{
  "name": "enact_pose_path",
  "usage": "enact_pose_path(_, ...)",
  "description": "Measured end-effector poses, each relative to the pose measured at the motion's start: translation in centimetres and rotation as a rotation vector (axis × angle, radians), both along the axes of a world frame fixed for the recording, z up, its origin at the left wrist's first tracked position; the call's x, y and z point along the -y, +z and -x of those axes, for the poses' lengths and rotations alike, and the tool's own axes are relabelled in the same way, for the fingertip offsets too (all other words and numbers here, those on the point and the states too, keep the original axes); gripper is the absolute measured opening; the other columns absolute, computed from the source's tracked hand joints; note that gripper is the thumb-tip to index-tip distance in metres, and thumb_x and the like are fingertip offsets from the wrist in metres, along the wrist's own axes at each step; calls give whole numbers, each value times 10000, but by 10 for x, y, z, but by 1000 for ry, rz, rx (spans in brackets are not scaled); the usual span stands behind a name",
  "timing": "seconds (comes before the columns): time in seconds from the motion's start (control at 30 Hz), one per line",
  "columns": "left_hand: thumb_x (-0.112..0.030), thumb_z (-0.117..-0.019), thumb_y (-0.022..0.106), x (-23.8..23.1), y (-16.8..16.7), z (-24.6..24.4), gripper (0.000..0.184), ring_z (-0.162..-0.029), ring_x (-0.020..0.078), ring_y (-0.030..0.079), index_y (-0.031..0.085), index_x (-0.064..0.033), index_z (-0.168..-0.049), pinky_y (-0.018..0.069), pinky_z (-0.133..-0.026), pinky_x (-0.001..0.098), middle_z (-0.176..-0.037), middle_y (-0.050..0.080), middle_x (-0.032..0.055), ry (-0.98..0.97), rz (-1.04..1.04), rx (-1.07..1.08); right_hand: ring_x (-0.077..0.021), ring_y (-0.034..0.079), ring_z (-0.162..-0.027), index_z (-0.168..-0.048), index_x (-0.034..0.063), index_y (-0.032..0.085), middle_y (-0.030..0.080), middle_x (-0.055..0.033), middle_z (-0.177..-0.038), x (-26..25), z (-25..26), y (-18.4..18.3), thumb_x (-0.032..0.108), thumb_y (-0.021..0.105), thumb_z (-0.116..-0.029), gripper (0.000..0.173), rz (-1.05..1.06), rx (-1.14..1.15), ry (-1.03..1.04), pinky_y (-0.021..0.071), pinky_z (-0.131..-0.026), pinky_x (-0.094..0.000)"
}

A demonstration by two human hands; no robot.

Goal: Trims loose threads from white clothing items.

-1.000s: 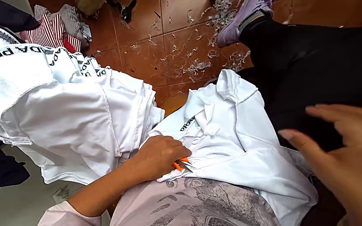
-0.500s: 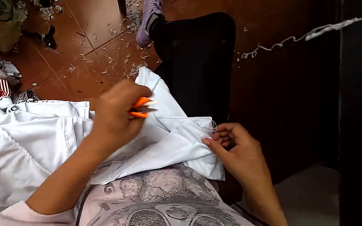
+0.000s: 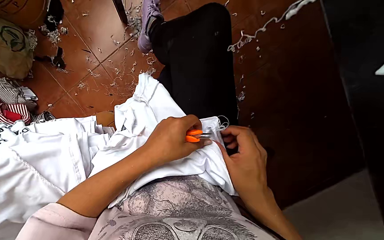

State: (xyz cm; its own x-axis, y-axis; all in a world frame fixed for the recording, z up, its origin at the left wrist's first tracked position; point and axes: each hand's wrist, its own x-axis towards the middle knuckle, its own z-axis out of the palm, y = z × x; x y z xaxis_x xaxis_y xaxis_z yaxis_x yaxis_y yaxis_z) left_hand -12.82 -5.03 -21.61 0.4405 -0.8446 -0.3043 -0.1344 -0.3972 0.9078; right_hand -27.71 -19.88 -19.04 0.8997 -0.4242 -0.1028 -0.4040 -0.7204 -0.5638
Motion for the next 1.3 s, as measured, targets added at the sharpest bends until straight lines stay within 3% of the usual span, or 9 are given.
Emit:
enact_pose_path(0.17, -81, -857, 698, 8, 0, 4, 72, -701, 130, 630, 730, -16, -862, 505, -614, 312, -777, 673, 63, 118, 250, 124, -170, 640, -904, -1058, -17, 569, 640, -148, -947, -10, -7, -3, 117, 650, -942, 196, 36, 207, -4, 527, -820, -260)
enact_pose_path(0.37, -111, -787, 707, -25, 16, 7, 88, -683, 182, 638, 723, -41, -839, 479, -577, 342, -751, 659, 62, 30, 261, 429, 34, 570, -828, -1109, 90, 501, 571, 13, -1001, -3, -13, -6, 85, 648, -921, 239, -50, 454, -44, 494, -725, -119)
enact_pose_path(0.43, -147, -793, 758, -32, 14, 6, 175, -711, 122, 622, 687, -17, -888, 515, -601, 269, -792, 646, 56, 38, 271, 218, 39, 578, -839, -1113, 94, 522, 601, 24, -1027, -5, -15, -3, 116, 680, -912, 257, -167, 438, -7, 496, -727, -114)
enact_pose_path(0.53, -340, -780, 874, -33, 18, -1, 533, -717, -10, 505, 566, -1, -1052, 409, -607, 125, -849, 568, 1, 167, 348, -60, 44, 627, -908, -1114, 140, 527, 635, 68, -1032, -12, -16, 5, 184, 748, -919, 299, -258, 421, 1, 538, -788, -121)
enact_pose_path(0.67, -348, -873, 784, -17, 28, -6, 728, -761, 15, 501, 545, 156, -1342, 434, -679, 146, -875, 614, 47, 146, 488, -132, 30, 641, -991, -1084, 158, 523, 654, 79, -1060, -15, -17, 12, 185, 723, -936, 251, -228, 473, 52, 540, -836, -132)
enact_pose_path(0.83, -41, -903, 729, -11, 31, -8, 174, -729, 16, 605, 731, 100, -1005, 498, -667, 150, -804, 685, 83, 152, 536, -172, 15, 640, -994, -1079, 178, 532, 645, 101, -1060, -16, -21, 13, 109, 714, -916, 254, -203, 552, 52, 547, -833, -150)
enact_pose_path(0.97, -67, -912, 715, -16, 34, -6, 112, -665, 130, 603, 771, 28, -896, 447, -630, 260, -722, 689, 100, 187, 550, 430, 98, 559, -886, -1152, 225, 534, 565, 144, -1092, -19, -27, 16, 139, 728, -888, 338, -332, 508, 3, 483, -734, -61)
enact_pose_path(1.07, -47, -909, 703, -20, 36, -13, 109, -690, 100, 626, 744, 47, -873, 484, -654, 231, -749, 704, 109, 231, 547, 393, 105, 544, -821, -1175, 220, 522, 564, 133, -1109, -21, -31, 18, 120, 719, -905, 349, -389, 499, 18, 459, -661, -44)
enact_pose_path(1.3, 15, -941, 663, -21, 43, -29, 99, -662, -57, 526, 665, 100, -890, 435, -602, 97, -742, 635, 41, 308, 599, -18, -103, 601, -1254, -1131, 172, 670, 630, 53, -1325, -14, -37, 26, 54, 622, -988, 192, -491, 485, 238, 537, -1032, -266)
